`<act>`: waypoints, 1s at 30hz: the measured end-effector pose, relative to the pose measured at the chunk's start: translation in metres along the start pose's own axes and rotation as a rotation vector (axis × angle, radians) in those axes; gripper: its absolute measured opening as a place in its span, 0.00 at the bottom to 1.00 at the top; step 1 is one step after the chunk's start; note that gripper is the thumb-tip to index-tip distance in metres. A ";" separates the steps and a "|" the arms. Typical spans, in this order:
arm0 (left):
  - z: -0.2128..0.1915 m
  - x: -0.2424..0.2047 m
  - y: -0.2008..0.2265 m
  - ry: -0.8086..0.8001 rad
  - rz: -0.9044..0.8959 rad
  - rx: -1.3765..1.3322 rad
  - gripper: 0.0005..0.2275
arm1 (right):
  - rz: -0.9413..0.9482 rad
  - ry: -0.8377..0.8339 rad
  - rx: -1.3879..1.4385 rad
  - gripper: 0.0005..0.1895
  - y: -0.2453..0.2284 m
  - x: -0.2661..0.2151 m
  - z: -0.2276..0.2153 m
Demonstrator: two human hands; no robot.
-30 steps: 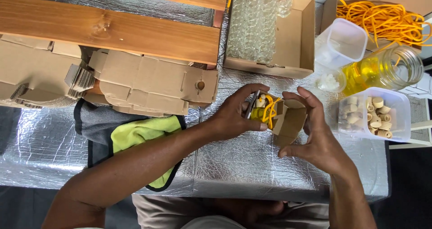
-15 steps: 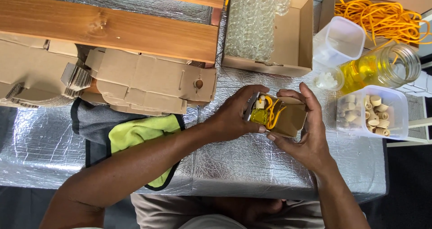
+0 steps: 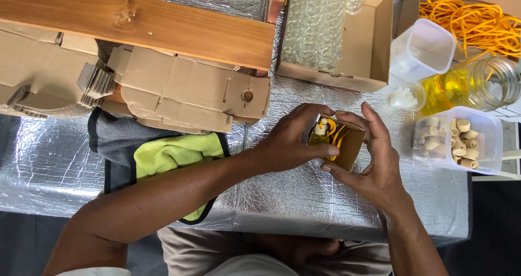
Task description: The person wipes a small glass bottle with a cloth, then threads a yellow cord through a wooden stopper and attaches it to the bottle. They fold a small cardboard box, place the bottle inside, and close the box before setting it aside.
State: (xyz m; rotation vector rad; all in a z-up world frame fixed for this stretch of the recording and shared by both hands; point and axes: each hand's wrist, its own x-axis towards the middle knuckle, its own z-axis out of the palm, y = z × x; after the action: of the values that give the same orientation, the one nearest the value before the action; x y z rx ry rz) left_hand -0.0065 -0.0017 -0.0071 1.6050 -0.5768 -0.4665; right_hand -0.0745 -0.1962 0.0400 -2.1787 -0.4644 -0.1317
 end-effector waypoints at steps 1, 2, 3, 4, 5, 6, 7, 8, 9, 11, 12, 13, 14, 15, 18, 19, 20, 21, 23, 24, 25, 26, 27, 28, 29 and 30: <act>0.001 0.000 0.002 0.022 -0.029 0.027 0.33 | -0.022 -0.017 -0.003 0.58 0.001 -0.001 0.000; 0.004 0.001 -0.005 0.025 -0.031 0.024 0.33 | -0.021 -0.022 -0.002 0.58 0.001 -0.001 0.001; 0.007 0.001 -0.011 0.058 0.033 0.043 0.31 | -0.040 -0.034 -0.046 0.58 0.001 0.000 0.001; 0.010 0.002 -0.018 0.090 0.098 0.063 0.29 | -0.059 -0.047 -0.090 0.59 0.001 0.001 0.002; 0.012 0.003 -0.022 0.094 0.094 0.060 0.29 | -0.059 -0.053 -0.089 0.59 -0.001 0.001 0.002; 0.014 0.003 -0.025 0.110 0.119 0.055 0.25 | -0.055 -0.053 -0.116 0.58 -0.003 0.002 0.004; 0.015 0.004 -0.029 0.126 0.147 0.051 0.21 | -0.054 -0.052 -0.144 0.58 -0.005 0.003 0.004; 0.015 0.004 -0.030 0.132 0.147 0.049 0.21 | -0.057 -0.057 -0.145 0.58 -0.006 0.004 0.005; 0.015 0.004 -0.031 0.147 0.167 0.049 0.21 | -0.060 -0.049 -0.084 0.53 -0.006 0.006 0.006; 0.014 0.005 -0.032 0.164 0.188 0.048 0.21 | -0.063 -0.044 -0.024 0.49 -0.008 0.008 0.006; 0.014 0.005 -0.032 0.165 0.149 0.044 0.20 | -0.051 -0.047 -0.050 0.47 -0.009 0.009 0.005; 0.014 0.005 -0.033 0.163 0.109 0.040 0.20 | -0.037 -0.050 -0.075 0.46 -0.011 0.009 0.005; 0.014 0.005 -0.032 0.163 0.109 0.039 0.20 | -0.036 -0.051 -0.076 0.46 -0.010 0.010 0.004; 0.013 0.005 -0.032 0.162 0.112 0.028 0.20 | -0.016 -0.056 -0.086 0.47 -0.010 0.010 0.004; 0.013 0.005 -0.030 0.159 0.123 0.013 0.19 | 0.024 -0.056 -0.094 0.50 -0.006 0.008 0.003; 0.012 0.005 -0.029 0.159 0.130 0.008 0.19 | 0.044 -0.050 -0.093 0.52 -0.004 0.007 0.002; 0.013 0.005 -0.029 0.160 0.128 0.006 0.19 | 0.046 -0.053 -0.093 0.52 -0.002 0.007 0.002; 0.013 0.005 -0.030 0.172 0.154 0.013 0.18 | 0.031 -0.041 -0.015 0.51 0.001 0.007 0.003; 0.011 0.004 -0.029 0.187 0.177 0.019 0.17 | 0.018 -0.035 0.065 0.51 0.006 0.005 0.004; 0.010 0.004 -0.027 0.181 0.172 0.017 0.17 | 0.039 -0.007 0.132 0.50 0.008 0.003 0.005; 0.009 0.003 -0.026 0.174 0.167 0.015 0.17 | 0.061 0.022 0.199 0.49 0.011 0.001 0.006; 0.010 0.003 -0.026 0.177 0.163 0.013 0.17 | 0.063 0.017 0.201 0.49 0.012 0.000 0.007; 0.010 0.003 -0.026 0.176 0.162 0.012 0.17 | 0.071 0.035 0.223 0.48 0.013 -0.001 0.008; 0.010 0.003 -0.026 0.175 0.161 0.010 0.17 | 0.080 0.053 0.245 0.47 0.013 -0.002 0.009; 0.010 0.004 -0.027 0.178 0.158 0.009 0.17 | 0.081 0.049 0.247 0.47 0.015 -0.001 0.010; 0.011 0.004 -0.029 0.181 0.168 0.007 0.17 | 0.051 0.051 0.208 0.47 0.016 -0.001 0.010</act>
State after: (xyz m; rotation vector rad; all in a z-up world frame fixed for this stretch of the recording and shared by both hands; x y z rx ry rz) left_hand -0.0072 -0.0110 -0.0366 1.5709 -0.5700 -0.1917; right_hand -0.0698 -0.1975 0.0215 -1.9764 -0.3757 -0.1060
